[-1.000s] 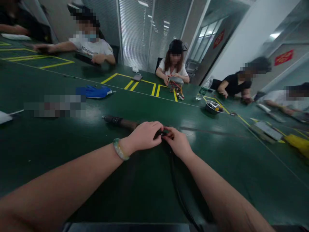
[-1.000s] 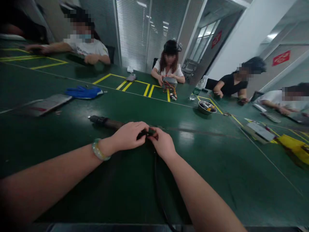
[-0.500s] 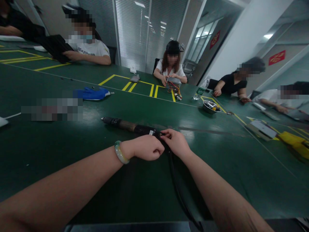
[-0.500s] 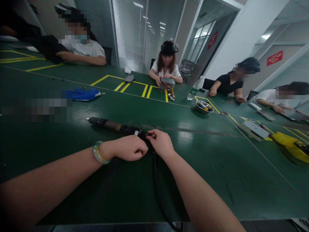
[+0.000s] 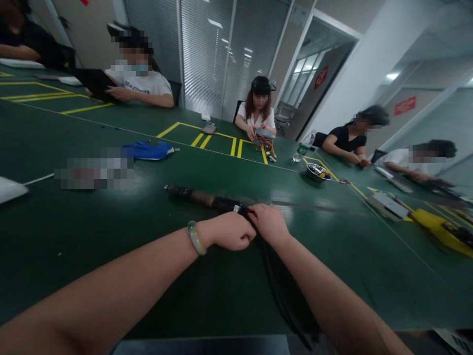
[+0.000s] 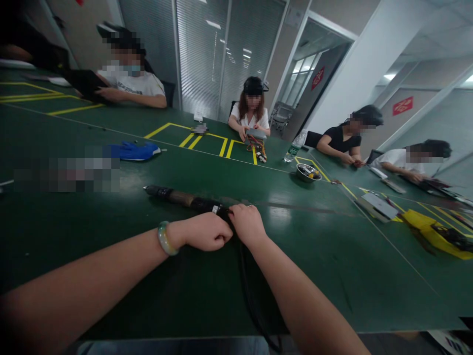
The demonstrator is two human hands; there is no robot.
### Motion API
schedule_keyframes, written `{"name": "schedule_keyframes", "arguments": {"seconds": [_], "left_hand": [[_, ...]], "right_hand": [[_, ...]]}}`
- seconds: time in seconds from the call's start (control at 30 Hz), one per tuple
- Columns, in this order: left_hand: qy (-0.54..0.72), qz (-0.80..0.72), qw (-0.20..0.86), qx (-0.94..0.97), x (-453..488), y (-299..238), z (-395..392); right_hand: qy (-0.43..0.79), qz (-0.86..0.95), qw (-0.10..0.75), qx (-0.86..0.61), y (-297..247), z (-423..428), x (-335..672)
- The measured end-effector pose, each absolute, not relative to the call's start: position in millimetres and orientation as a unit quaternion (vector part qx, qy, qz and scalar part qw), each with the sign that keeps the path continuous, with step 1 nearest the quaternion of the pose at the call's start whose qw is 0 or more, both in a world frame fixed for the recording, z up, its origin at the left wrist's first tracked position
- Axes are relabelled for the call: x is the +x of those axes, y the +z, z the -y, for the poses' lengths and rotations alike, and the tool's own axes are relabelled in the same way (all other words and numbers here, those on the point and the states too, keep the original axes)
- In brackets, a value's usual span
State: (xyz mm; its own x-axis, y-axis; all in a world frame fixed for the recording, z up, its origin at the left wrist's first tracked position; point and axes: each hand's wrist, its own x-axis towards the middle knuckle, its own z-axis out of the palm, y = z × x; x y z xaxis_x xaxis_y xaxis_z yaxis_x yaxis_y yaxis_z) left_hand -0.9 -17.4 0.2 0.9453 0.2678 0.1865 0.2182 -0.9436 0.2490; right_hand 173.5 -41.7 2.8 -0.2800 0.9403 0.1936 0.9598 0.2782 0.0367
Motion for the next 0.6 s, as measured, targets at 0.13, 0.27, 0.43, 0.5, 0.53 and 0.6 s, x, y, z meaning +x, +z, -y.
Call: {"name": "schedule_keyframes", "arguments": {"seconds": [0.13, 0.27, 0.43, 0.5, 0.53, 0.6], "left_hand": [[0.117, -0.122, 0.109, 0.979, -0.7, -0.7, 17.7], [0.118, -0.122, 0.113, 0.979, -0.5, -0.7, 17.9], [0.116, -0.124, 0.127, 0.977, -2.9, 0.8, 18.3], [0.111, -0.118, 0.139, 0.977, -4.3, 2.4, 18.3], [0.108, -0.116, 0.145, 0.977, -5.0, 3.5, 18.2], [0.101, -0.115, 0.155, 0.976, -6.3, 6.0, 18.2]], "right_hand": [[-0.108, 0.805, 0.024, -0.583, 4.8, 40.8, 171.8], [-0.118, 0.805, 0.000, -0.581, 7.6, 39.8, 170.3], [-0.102, 0.811, 0.005, -0.576, 11.3, 37.3, 172.2], [-0.096, 0.810, 0.009, -0.579, 13.3, 34.5, 181.5], [-0.095, 0.807, 0.009, -0.583, 14.6, 33.1, 189.9], [-0.094, 0.795, 0.004, -0.600, 18.1, 32.0, 215.8]]}}
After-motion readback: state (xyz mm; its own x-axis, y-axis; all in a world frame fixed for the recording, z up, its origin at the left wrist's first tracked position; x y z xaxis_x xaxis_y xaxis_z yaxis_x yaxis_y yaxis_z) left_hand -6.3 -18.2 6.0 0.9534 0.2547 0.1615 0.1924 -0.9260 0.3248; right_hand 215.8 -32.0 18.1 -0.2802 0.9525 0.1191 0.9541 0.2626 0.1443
